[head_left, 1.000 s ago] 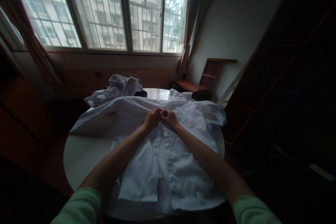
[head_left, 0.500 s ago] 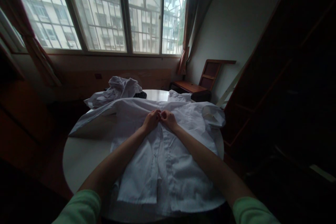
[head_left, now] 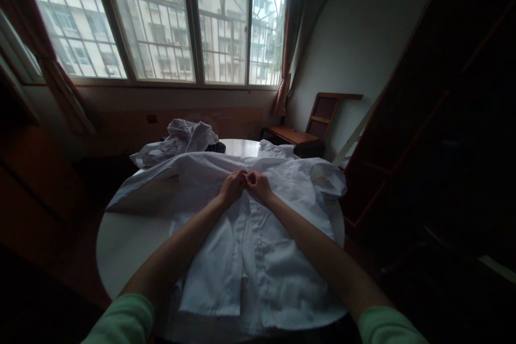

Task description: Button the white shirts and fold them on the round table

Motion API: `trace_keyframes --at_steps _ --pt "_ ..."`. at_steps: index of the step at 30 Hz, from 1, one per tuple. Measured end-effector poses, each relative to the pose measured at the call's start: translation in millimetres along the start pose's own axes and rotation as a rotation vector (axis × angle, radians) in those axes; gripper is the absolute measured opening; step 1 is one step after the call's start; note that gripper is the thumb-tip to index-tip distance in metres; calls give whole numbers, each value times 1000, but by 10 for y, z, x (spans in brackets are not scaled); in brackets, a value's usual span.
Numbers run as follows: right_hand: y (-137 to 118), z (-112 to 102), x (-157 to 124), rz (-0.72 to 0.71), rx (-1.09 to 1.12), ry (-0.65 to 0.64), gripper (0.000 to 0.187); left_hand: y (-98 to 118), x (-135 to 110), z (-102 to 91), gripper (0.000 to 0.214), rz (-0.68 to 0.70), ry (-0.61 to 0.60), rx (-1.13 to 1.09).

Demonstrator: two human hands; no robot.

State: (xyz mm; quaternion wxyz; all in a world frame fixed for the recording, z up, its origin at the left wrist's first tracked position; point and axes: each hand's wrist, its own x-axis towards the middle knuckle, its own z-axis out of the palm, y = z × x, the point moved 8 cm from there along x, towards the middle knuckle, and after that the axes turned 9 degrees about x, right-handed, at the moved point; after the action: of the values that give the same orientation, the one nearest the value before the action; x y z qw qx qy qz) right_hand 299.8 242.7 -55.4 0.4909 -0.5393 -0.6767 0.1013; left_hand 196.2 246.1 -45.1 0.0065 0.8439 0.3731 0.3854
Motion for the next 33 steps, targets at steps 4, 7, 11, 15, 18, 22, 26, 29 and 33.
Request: trace_keyframes --at_steps 4,7,11,15,18,22,26,29,33 --pt "12 5 9 -18 30 3 11 -29 -1 15 28 -2 12 6" --pt "21 5 12 -21 33 9 12 -33 0 17 28 -12 5 7" --pt "18 8 8 -23 11 13 8 -15 -1 7 27 -3 2 10" --pt "19 15 4 -24 7 15 7 -21 -3 7 27 -2 11 28" --pt "22 18 5 -28 15 17 8 -20 -3 12 28 2 7 25" --pt "16 18 6 -37 11 17 8 -16 -4 2 27 -11 3 23" --pt "-1 7 2 -36 17 19 10 -18 -6 -2 28 -21 -3 3" --pt "-7 -2 0 -28 28 21 11 -19 -7 4 29 -13 -4 -7" --pt "-5 -6 4 -20 22 17 11 -28 -5 8 29 -16 4 4"
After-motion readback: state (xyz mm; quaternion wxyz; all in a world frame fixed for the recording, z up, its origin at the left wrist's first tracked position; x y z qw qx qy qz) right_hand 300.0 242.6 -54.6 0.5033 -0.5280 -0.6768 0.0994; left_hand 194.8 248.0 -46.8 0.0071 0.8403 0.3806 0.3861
